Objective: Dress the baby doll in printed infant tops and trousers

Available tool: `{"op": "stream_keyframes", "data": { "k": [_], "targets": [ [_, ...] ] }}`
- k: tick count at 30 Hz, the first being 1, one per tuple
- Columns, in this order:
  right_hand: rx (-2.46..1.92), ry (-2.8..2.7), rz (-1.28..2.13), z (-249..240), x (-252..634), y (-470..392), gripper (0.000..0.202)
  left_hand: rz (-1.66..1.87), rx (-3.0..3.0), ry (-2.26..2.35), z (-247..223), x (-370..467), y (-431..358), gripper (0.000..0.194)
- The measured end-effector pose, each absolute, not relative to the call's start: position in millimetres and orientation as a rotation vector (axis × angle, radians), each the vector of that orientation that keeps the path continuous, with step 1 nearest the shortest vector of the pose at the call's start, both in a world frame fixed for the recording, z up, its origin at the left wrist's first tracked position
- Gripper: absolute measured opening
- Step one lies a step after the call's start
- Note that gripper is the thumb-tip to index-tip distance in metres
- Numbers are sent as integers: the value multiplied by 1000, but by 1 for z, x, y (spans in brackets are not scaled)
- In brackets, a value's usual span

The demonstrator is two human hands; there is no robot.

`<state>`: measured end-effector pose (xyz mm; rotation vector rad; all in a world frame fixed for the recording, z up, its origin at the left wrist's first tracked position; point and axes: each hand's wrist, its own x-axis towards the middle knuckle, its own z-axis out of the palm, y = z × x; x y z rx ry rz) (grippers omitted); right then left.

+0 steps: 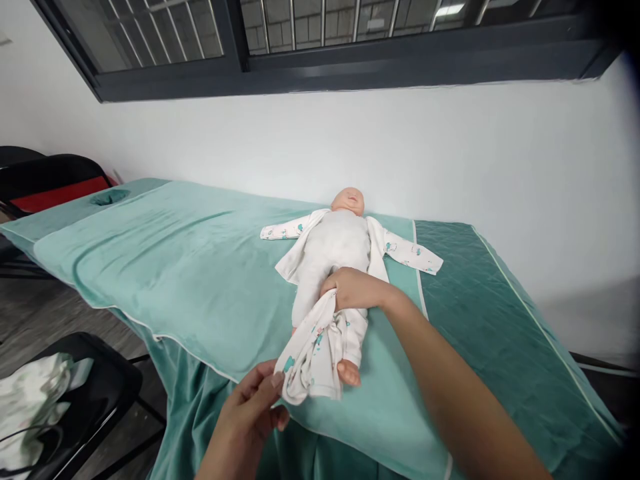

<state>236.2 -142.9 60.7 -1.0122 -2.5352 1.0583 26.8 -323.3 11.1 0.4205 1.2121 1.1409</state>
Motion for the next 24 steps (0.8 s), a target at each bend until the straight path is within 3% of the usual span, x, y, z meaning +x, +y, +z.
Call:
{"op": "stream_keyframes", "data": {
  "k": [5,9,17,24],
  "targets": [
    [-1038,-2600,972,60,233,-145,17,1114,465,1216,0,16,-314,30],
    [-1056,-2627,921,59,232,-146,19,1063,610,1287,6,23,-308,37],
    [-1058,-2699,829,58,230,-148,13,628,863,1025,30,5,-292,44],
    [-982,-2626,926,59,236,-147,17,627,1061,970,25,2,-265,29]
  ]
}}
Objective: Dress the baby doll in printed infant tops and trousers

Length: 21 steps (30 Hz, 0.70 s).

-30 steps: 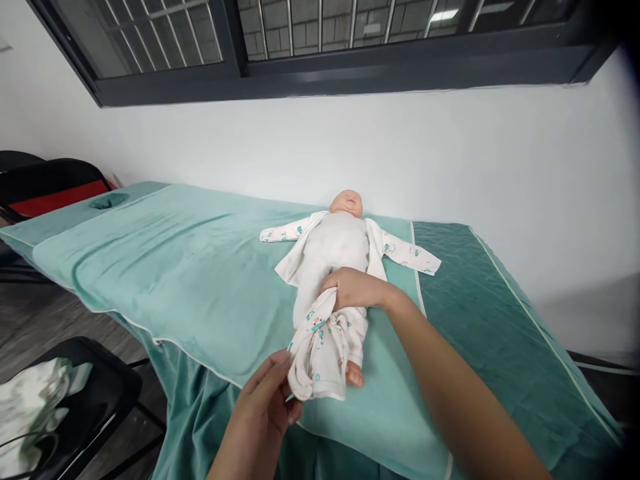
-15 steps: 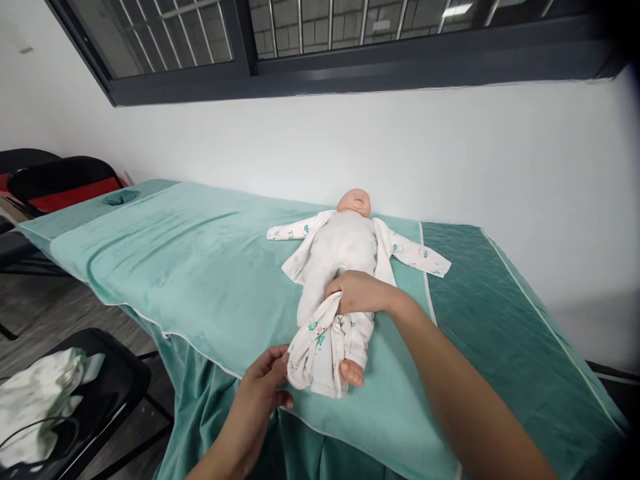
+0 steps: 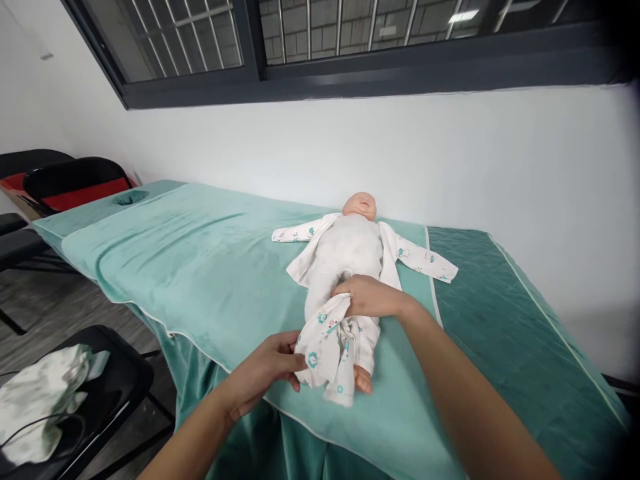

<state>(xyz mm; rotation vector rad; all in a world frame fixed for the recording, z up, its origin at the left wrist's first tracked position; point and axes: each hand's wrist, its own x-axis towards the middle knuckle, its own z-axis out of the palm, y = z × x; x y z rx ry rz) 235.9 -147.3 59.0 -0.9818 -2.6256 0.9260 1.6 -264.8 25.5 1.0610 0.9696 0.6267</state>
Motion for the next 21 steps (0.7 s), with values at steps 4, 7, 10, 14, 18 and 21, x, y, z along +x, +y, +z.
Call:
{"op": "stream_keyframes", "data": {
  "k": [4,7,10,14,18,21],
  "targets": [
    [-969,-2606,918,54,236,-146,24,641,1315,1134,23,0,-241,16],
    [-1040,-2589,868,52,234,-147,31,709,1398,1290,22,-4,-221,12],
    [-1096,-2543,910,53,233,-149,33,811,1455,1400,22,-7,-199,14],
    [-1103,-2521,982,61,236,-151,34,962,1654,1520,23,-1,-167,17],
    [-1093,-2518,963,61,237,-151,34,1125,1741,1540,19,16,-142,23],
    [-1145,-2465,909,54,236,-149,33,1133,1683,1590,13,23,-142,22]
  ]
}}
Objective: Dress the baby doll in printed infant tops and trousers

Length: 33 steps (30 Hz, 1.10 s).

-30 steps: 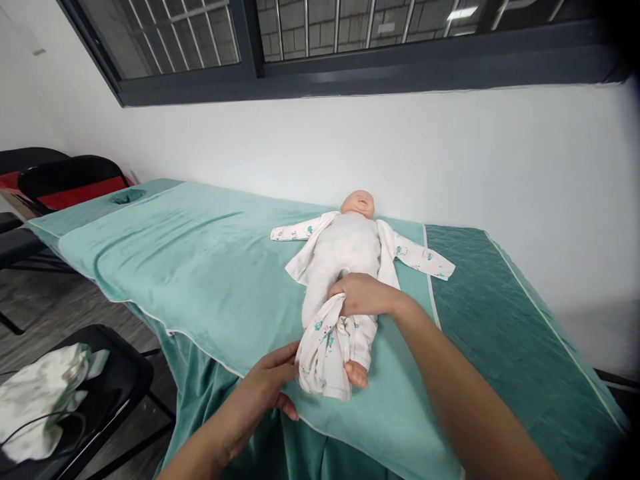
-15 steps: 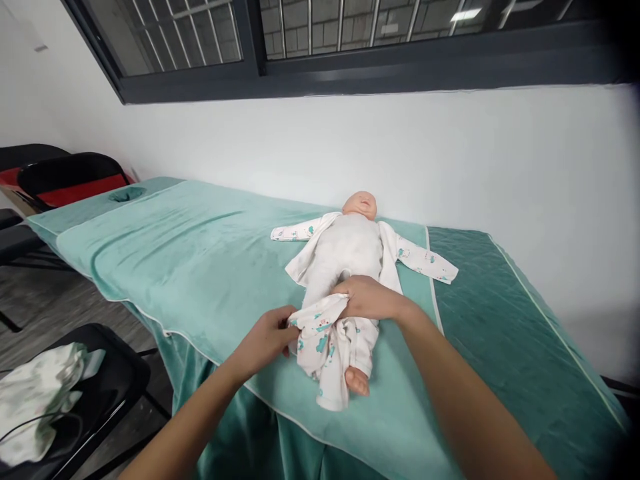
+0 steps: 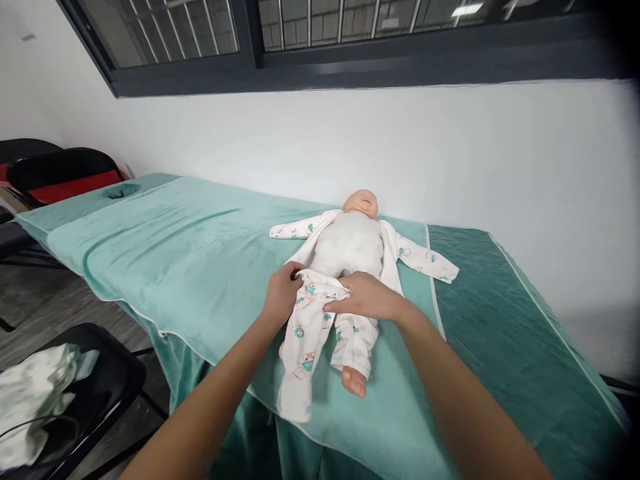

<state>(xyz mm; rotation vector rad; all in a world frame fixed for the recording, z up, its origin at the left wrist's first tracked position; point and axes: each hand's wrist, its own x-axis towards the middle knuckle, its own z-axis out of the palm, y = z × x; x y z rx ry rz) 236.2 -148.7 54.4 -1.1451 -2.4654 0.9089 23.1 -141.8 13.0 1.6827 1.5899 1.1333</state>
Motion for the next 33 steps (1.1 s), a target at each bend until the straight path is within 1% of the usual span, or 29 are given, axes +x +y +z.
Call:
{"op": "stream_keyframes", "data": {
  "k": [2,5,7,10,12,15,18,23,29,33],
  "targets": [
    [-1162,-2411,895,50,236,-148,33,1161,1577,1650,9,20,-153,19],
    [-1121,-2316,920,45,236,-146,32,1216,1428,1748,3,7,-185,24],
    [-1117,-2269,922,44,236,-145,32,1120,1405,1749,2,0,-210,28],
    [-1124,-2231,898,43,235,-144,31,903,1436,1592,3,1,-238,36],
    [-1119,-2206,880,42,234,-144,29,877,1436,1537,4,10,-245,38],
    [-1107,-2161,873,41,233,-144,26,999,1408,1595,4,23,-238,38],
    [-1123,-2104,860,41,233,-144,27,1143,1457,1652,5,28,-218,35],
    [-1199,-2013,874,39,235,-142,29,1259,1500,1650,11,26,-188,33],
    [-1263,-1828,943,34,234,-139,15,1323,1566,1784,9,31,-172,27],
    [-1263,-1840,843,33,233,-139,10,1301,1610,1687,2,31,-172,27]
  ]
}}
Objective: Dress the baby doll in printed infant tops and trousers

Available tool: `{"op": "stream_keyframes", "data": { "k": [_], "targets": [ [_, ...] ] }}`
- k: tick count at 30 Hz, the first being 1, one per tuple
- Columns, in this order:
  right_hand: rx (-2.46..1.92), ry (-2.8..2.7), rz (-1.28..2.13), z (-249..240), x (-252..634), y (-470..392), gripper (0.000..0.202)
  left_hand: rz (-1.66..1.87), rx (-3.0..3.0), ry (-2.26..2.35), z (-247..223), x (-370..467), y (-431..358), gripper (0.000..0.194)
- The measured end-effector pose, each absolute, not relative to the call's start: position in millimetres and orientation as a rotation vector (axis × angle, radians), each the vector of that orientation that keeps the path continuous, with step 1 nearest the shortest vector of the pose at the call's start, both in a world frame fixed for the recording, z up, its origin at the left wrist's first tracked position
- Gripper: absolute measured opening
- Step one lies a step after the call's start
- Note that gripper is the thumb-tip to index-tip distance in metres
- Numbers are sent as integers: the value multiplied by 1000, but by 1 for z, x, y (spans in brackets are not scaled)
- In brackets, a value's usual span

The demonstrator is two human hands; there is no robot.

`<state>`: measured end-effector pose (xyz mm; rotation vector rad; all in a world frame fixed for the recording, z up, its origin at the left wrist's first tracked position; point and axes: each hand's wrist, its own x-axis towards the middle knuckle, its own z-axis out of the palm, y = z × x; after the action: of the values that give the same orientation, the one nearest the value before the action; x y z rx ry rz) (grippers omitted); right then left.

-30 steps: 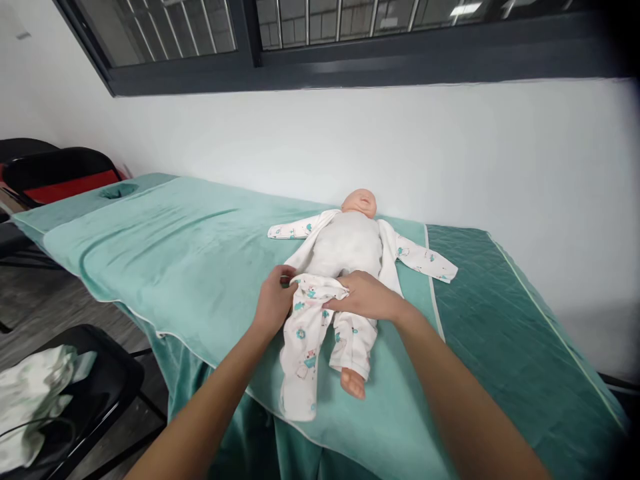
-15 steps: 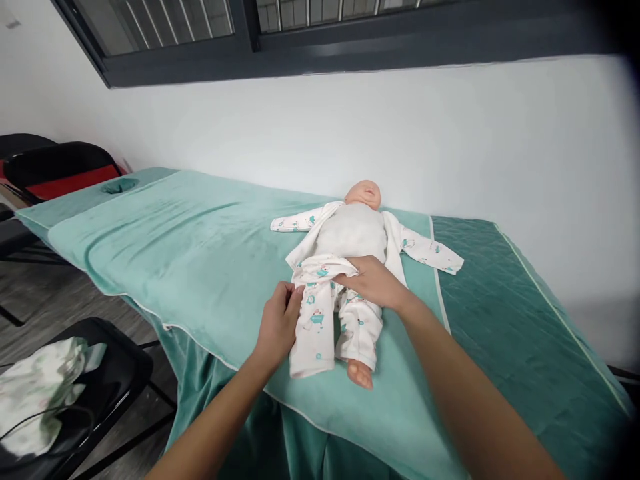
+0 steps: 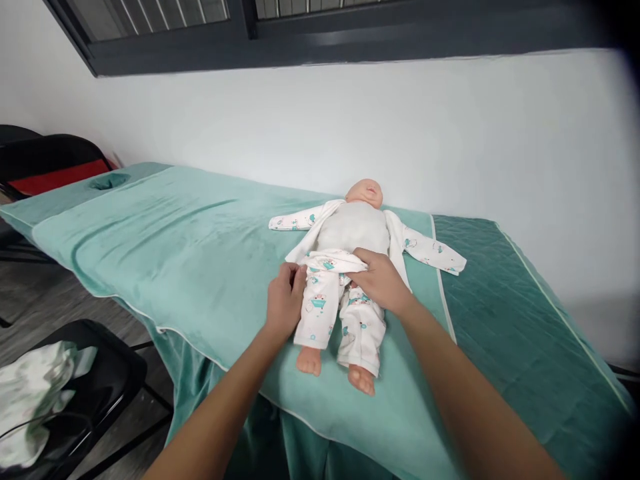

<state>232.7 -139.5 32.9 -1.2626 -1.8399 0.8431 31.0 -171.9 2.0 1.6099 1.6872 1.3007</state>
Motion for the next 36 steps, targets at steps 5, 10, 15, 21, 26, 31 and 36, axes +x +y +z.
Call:
{"op": "stream_keyframes", "data": {
  "k": [5,10,15,21,26,31,36],
  "targets": [
    [-1077,-1980,942,42,240,-143,22,1431,1478,1520,2,22,-166,33],
    [-899,-1848,1035,50,253,-144,29,1552,1460,1482,22,18,-127,22],
    [-1298,-1491,370,40,272,-128,22,1297,1705,1587,34,18,-55,19],
    [-1874,-1371,336,-1,309,-90,31,1043,1689,1488,12,15,5,33],
    [-1972,-1321,423,-10,311,-83,35,844,1626,1187,9,0,6,34],
    [-1926,-1282,484,0,304,-91,36,978,1371,1078,17,-8,-3,38],
    [-1703,-990,588,-2,309,-96,36,1129,1125,1102,14,-20,-2,43]
  ]
}}
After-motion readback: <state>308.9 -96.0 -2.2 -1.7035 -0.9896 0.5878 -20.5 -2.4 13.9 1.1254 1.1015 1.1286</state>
